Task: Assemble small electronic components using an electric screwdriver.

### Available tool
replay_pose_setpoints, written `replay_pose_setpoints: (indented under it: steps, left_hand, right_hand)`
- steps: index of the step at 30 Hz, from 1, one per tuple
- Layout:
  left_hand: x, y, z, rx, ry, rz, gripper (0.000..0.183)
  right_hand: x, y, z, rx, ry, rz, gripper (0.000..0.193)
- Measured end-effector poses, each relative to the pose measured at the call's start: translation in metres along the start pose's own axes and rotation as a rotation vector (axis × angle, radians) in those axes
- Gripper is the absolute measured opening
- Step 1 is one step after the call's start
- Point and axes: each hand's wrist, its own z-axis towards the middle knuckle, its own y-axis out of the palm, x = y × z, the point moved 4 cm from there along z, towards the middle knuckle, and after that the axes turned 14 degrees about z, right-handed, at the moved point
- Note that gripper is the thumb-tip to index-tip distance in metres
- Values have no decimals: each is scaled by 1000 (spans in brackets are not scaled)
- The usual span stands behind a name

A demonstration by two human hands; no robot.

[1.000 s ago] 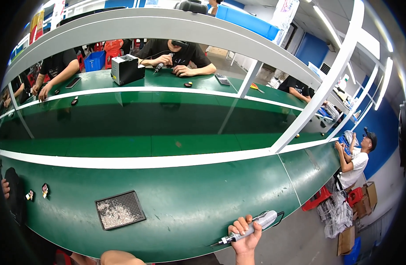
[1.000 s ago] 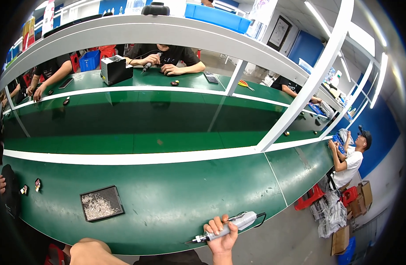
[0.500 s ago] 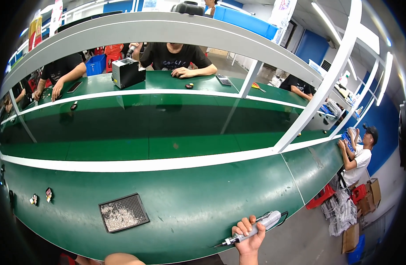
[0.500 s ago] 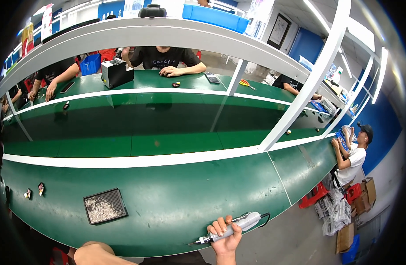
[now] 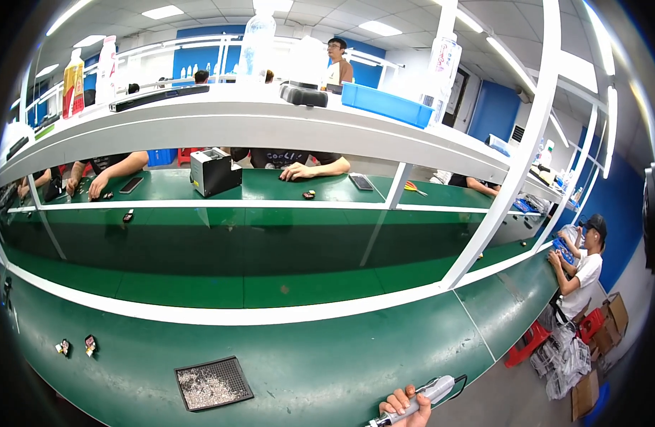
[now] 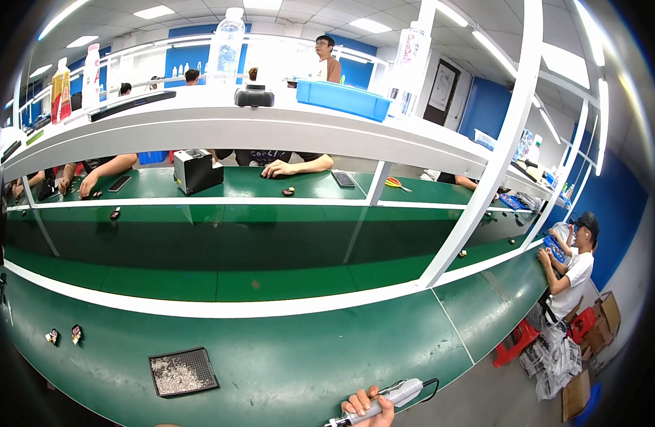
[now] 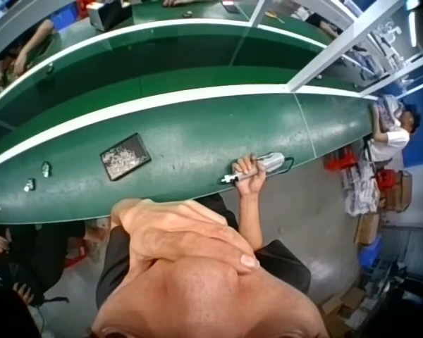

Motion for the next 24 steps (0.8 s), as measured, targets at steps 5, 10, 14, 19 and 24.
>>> replay_pose_setpoints:
  steps: [5, 10, 14, 19, 24]
  left_hand:
    - [-3, -4, 6, 16, -10, -23, 112]
    - [-7, -5, 13, 39, -41, -51, 112]
    - [-9, -5, 17, 57, -66, -86, 112]
    - [-6, -7, 17, 108, -111, -73, 111]
    - [21, -24, 7, 21, 134, 177, 108]
  right_hand:
    - [0, 1, 4, -12, 11, -1, 20]
    - [-2, -2, 4, -5, 9, 13, 20]
    - [-6, 0, 2, 1, -6, 5, 20]
    - [3, 1, 4, 0, 45, -13, 19]
    - [-1, 2, 5, -33, 17, -16, 19]
